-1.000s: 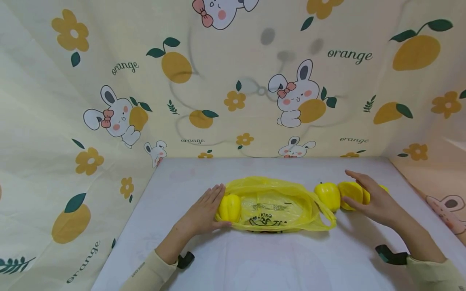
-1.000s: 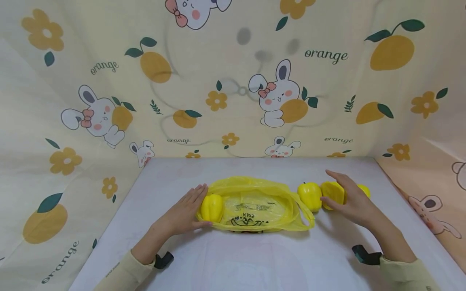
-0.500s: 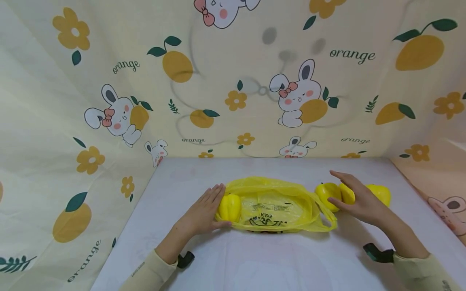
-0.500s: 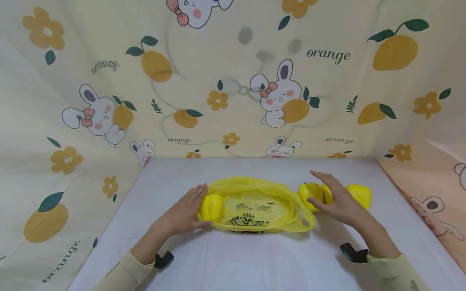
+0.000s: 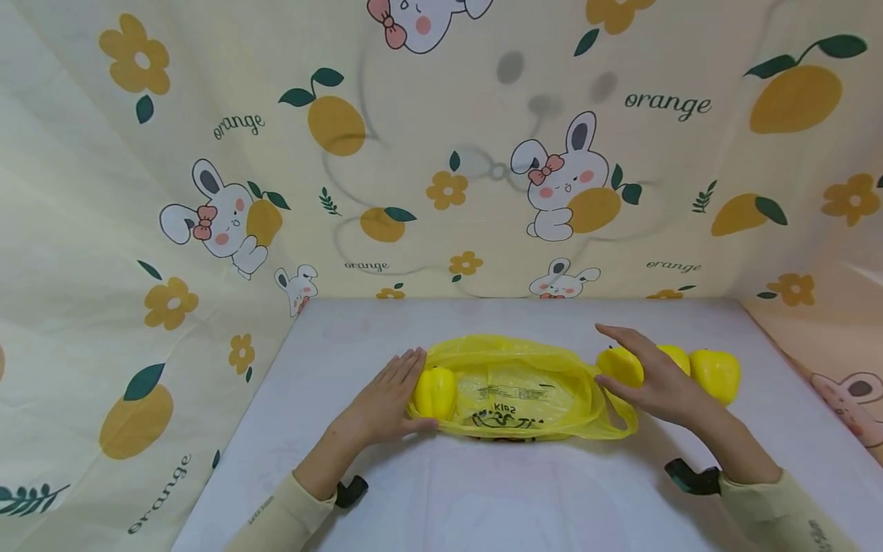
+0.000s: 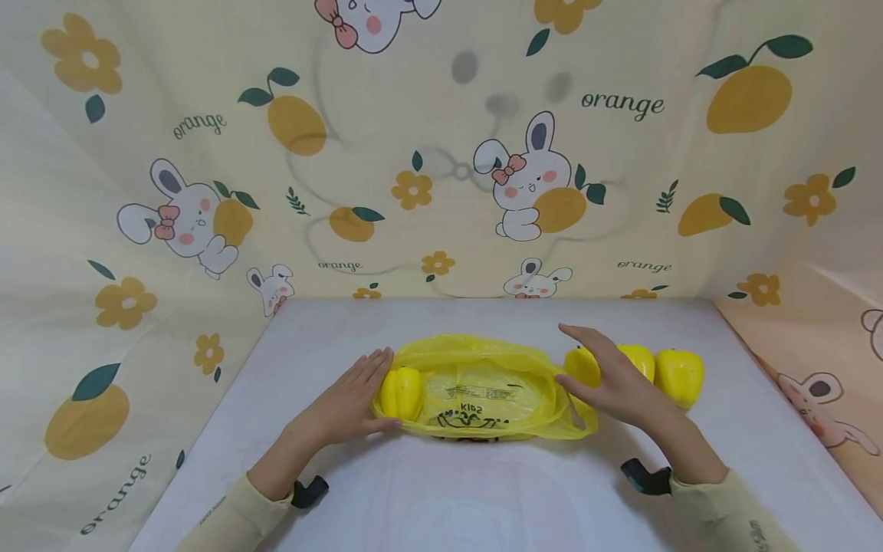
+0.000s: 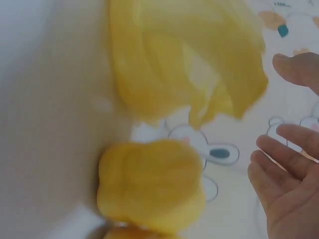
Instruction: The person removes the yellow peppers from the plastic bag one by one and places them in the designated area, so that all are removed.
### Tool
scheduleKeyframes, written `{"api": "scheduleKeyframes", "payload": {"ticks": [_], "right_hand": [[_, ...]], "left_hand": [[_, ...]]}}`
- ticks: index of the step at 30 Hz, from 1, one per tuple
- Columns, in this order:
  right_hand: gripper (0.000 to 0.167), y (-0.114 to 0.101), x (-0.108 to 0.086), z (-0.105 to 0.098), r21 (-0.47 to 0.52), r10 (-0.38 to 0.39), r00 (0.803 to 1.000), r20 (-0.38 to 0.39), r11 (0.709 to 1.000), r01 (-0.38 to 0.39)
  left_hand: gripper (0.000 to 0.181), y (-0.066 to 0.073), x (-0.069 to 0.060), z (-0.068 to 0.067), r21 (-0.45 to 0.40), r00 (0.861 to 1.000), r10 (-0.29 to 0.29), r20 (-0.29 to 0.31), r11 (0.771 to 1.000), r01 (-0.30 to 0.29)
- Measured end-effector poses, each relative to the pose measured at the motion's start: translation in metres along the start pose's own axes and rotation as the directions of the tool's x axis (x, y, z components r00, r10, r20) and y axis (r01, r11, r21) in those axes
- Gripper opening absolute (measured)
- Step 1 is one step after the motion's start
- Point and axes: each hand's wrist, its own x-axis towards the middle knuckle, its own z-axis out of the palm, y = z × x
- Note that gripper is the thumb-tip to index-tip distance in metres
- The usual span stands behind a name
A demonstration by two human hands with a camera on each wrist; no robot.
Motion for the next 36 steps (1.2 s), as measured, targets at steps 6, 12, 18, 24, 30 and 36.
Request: {"api": "scheduleKeyframes", "payload": {"ticks": [6, 12, 18, 24, 30, 36], "right_hand": [[0.083, -0.01, 0.006, 0.012, 0.022, -0.038, 0.999, 0.024, 0.999, 0.037], [0.081, -0.018, 0.013, 0.022, 0.025, -0.059, 0.997, 0.042, 0.998, 0.058], [0.08, -0.025, 0.017, 0.033, 0.028, -0.079, 0.995, 0.054, 0.997, 0.077], [0.079, -0.035, 0.021, 0.041, 0.039, -0.101, 0.994, 0.048, 0.994, 0.099], [0.079, -0.043, 0.026, 0.054, 0.061, -0.071, 0.994, 0.08, 0.996, 0.066], [0.08, -0.051, 0.03, 0.068, 0.068, -0.074, 0.992, 0.104, 0.995, 0.067]], "left_hand": [[0.118, 0.0, -0.001, 0.0, -0.018, 1.0, -0.001, -0.007, 1.0, 0.001], [0.117, -0.001, -0.002, -0.003, -0.027, 1.0, -0.014, -0.005, 1.0, 0.014], [0.117, -0.004, -0.004, -0.003, -0.031, 1.0, -0.009, -0.005, 0.999, 0.008], [0.117, -0.007, -0.003, -0.002, -0.017, 1.0, -0.013, -0.002, 1.0, 0.013], [0.117, -0.006, -0.002, -0.001, -0.039, 1.0, -0.013, 0.0, 0.999, 0.013], [0.117, -0.004, -0.002, -0.001, -0.061, 1.0, -0.018, 0.016, 0.998, 0.019]]}}
